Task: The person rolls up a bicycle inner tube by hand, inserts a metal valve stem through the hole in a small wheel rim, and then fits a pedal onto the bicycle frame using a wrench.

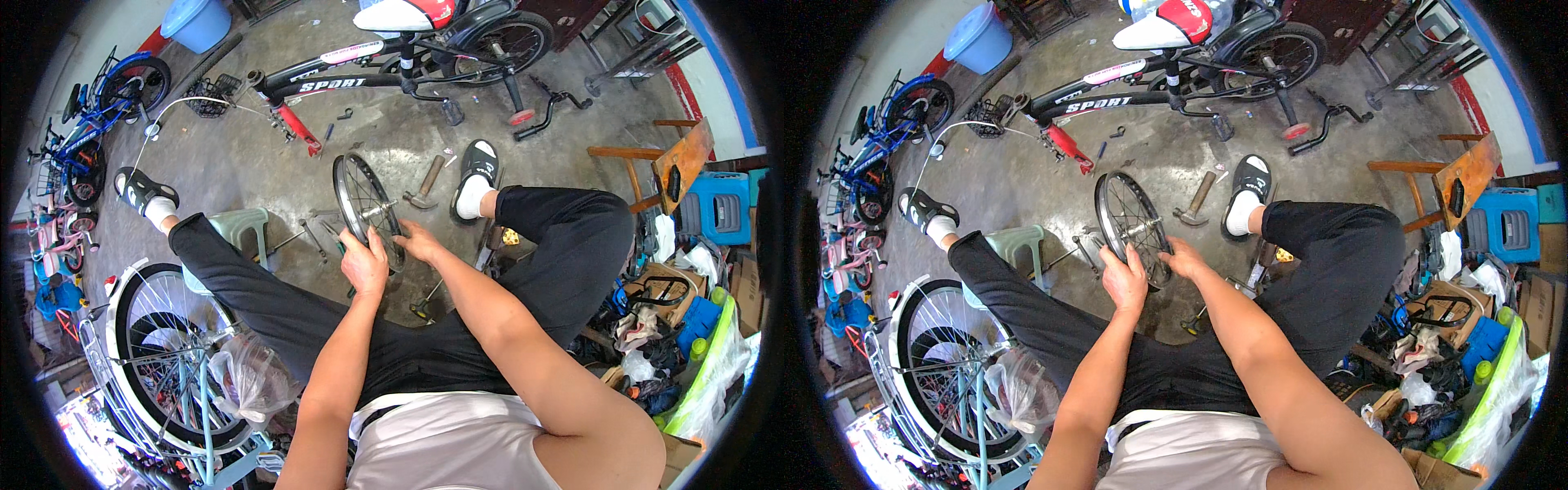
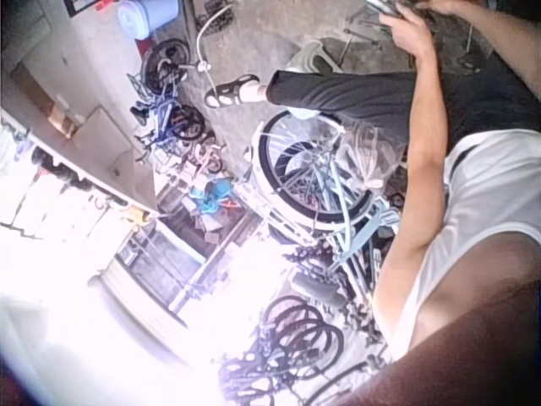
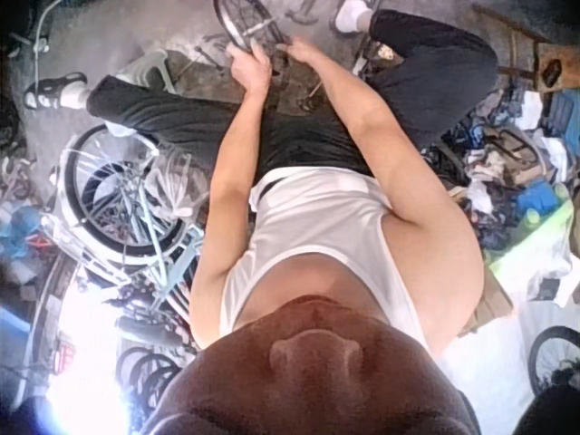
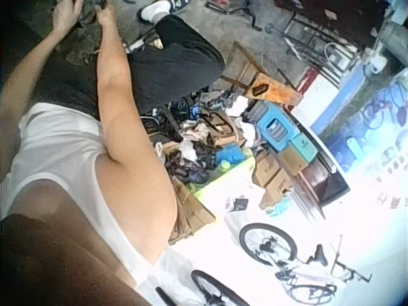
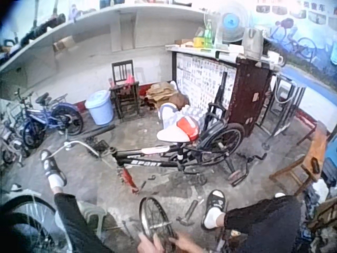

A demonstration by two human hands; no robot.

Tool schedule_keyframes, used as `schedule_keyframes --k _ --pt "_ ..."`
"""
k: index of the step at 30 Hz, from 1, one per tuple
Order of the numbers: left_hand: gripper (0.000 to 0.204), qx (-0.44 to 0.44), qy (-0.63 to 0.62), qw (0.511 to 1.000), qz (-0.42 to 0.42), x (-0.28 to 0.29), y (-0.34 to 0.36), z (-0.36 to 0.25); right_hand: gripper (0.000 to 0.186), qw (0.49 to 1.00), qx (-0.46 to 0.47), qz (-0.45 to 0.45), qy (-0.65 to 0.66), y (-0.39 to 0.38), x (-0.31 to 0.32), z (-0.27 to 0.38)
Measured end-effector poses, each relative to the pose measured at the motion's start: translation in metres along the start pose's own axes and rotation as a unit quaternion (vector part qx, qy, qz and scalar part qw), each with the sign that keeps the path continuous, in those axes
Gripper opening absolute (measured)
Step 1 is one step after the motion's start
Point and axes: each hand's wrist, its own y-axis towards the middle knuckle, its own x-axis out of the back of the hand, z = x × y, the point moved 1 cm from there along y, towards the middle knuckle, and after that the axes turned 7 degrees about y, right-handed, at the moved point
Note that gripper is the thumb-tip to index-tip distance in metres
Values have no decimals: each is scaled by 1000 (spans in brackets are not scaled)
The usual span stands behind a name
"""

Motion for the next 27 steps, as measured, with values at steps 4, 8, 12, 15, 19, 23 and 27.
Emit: schedule_keyframes --k 4,8,12,15,19,23,27 --pt "48 18 16 1000 1 -2 1 2 68 996 13 61 60 9 -6 -13" --pt "48 19 15 1000 2 -1 3 7 58 997 15 73 31 8 -9 -14" --pt "48 37 29 999 5 -3 0 9 44 995 14 54 -89 -3 -3 11" --pt "50 35 -6 999 7 -3 -3 4 41 989 -6 63 -132 -3 3 22" --pt "51 27 -29 997 64 4 -1 -1 48 986 -17 48 -157 -1 2 18" --pt "56 14 -16 995 93 21 -5 2 59 968 -2 102 -228 -6 20 50" --pt "60 -15 29 989 143 33 -11 -5 56 952 62 149 -258 15 86 85"
